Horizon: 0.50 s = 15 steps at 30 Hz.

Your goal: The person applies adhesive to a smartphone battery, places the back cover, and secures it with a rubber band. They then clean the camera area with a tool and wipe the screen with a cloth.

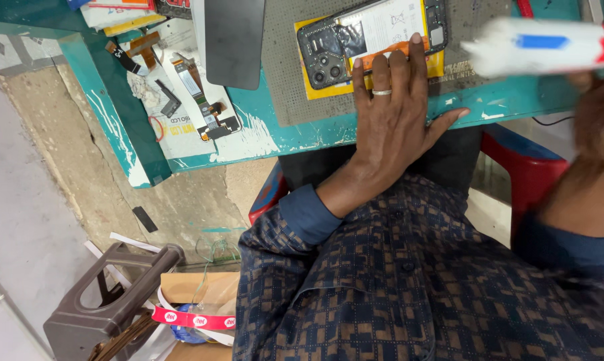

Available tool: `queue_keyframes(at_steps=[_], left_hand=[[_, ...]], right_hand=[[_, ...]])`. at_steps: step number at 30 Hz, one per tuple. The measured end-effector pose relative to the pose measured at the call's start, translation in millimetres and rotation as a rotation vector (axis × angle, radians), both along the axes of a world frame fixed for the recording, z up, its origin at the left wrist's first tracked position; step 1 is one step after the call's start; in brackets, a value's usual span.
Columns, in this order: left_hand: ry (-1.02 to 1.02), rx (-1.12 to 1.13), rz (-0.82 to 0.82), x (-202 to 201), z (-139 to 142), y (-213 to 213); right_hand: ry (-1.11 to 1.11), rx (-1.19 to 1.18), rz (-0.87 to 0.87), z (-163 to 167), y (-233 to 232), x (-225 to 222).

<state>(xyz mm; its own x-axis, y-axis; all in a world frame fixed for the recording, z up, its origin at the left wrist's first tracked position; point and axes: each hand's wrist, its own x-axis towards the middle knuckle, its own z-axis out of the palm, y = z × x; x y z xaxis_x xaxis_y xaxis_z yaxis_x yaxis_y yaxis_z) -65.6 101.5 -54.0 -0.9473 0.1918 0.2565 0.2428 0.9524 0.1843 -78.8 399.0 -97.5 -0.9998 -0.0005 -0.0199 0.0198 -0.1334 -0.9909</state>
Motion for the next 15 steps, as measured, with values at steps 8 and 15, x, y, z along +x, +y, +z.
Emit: queue_keyframes(at_steps=[8, 15], left_hand=[[-0.01, -0.013, 0.012, 3.1, 14.3, 3.6], [-0.019, -0.048, 0.006, 3.4, 15.1, 5.2]], right_hand=[[-0.011, 0.637, 0.352, 84.8, -22.2, -74.3], [0.255, 0.745, 0.639, 77.9, -17.8, -127.0]])
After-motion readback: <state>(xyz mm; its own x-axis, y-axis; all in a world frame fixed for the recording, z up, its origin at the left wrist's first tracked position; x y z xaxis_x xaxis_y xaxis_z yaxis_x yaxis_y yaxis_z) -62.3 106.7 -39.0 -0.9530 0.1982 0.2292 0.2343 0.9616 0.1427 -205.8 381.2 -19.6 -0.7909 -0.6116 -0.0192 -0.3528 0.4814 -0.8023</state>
